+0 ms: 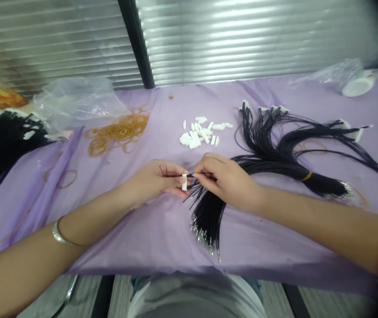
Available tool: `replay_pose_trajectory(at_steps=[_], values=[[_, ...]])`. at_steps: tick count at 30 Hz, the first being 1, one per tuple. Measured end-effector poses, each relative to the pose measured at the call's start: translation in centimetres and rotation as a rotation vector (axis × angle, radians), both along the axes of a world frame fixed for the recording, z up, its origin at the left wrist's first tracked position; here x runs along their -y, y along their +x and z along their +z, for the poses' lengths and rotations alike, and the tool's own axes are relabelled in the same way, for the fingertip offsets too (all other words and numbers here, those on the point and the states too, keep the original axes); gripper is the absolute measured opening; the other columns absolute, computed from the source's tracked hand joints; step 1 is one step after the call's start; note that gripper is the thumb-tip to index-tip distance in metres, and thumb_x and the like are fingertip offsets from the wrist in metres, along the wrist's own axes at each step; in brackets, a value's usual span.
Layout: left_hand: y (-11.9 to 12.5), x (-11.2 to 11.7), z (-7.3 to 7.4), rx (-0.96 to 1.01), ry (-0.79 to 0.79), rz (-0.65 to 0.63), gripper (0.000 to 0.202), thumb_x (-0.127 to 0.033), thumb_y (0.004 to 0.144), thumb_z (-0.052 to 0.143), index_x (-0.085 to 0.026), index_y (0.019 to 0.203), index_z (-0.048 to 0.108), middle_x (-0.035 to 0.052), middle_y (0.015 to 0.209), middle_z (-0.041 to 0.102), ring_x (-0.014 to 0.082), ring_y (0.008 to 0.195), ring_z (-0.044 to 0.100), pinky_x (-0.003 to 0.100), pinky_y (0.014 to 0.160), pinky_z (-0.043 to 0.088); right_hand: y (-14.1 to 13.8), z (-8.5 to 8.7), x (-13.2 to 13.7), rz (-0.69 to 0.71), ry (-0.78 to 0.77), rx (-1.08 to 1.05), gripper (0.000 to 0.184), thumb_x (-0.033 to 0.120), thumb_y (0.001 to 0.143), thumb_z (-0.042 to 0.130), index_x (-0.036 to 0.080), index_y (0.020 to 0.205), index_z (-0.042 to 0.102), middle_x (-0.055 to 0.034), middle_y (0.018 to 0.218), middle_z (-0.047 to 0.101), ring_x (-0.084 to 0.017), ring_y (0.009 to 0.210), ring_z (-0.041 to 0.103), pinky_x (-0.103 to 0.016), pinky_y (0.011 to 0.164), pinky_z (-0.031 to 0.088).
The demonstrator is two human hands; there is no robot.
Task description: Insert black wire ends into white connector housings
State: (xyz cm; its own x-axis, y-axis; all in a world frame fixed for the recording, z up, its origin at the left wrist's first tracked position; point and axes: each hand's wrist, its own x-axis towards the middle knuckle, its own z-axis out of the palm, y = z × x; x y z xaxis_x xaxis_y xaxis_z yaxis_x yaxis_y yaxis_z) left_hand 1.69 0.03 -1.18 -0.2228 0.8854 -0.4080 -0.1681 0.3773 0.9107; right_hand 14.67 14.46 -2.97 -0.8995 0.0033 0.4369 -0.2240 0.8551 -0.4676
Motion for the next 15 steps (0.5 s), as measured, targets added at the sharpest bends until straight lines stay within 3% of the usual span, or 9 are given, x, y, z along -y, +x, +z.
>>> replay_pose_trajectory(at_steps=[9, 15], values=[[0.21, -0.05, -0.12, -0.011, 0.005, 0.022, 0.013, -0.02, 0.073, 0.065, -0.012, 0.083, 0.068, 0.0023, 0.077, 0.066, 0.0117, 0.071, 0.062, 0.025, 0.071, 0.053, 0.03, -0.17, -0.42, -0.011, -0.023, -0.063, 0.002, 0.011, 0.078, 0.055, 0.013, 0.077, 0.055, -0.0003, 0.069, 0.049, -0.008, 0.06, 0.044, -0.019, 0.054, 0.035], [0.28, -0.1, -0.03, -0.057, 0.017, -0.016, 0.011, -0.019, 0.076, 0.061, -0.014, 0.083, 0.068, 0.0008, 0.076, 0.065, 0.01, 0.069, 0.061, 0.022, 0.069, 0.053, 0.41, 0.01, -0.37, 0.064, 0.024, -0.061, 0.006, 0.013, 0.081, 0.051, 0.011, 0.08, 0.056, -0.0018, 0.07, 0.048, -0.008, 0.064, 0.044, -0.019, 0.057, 0.036]])
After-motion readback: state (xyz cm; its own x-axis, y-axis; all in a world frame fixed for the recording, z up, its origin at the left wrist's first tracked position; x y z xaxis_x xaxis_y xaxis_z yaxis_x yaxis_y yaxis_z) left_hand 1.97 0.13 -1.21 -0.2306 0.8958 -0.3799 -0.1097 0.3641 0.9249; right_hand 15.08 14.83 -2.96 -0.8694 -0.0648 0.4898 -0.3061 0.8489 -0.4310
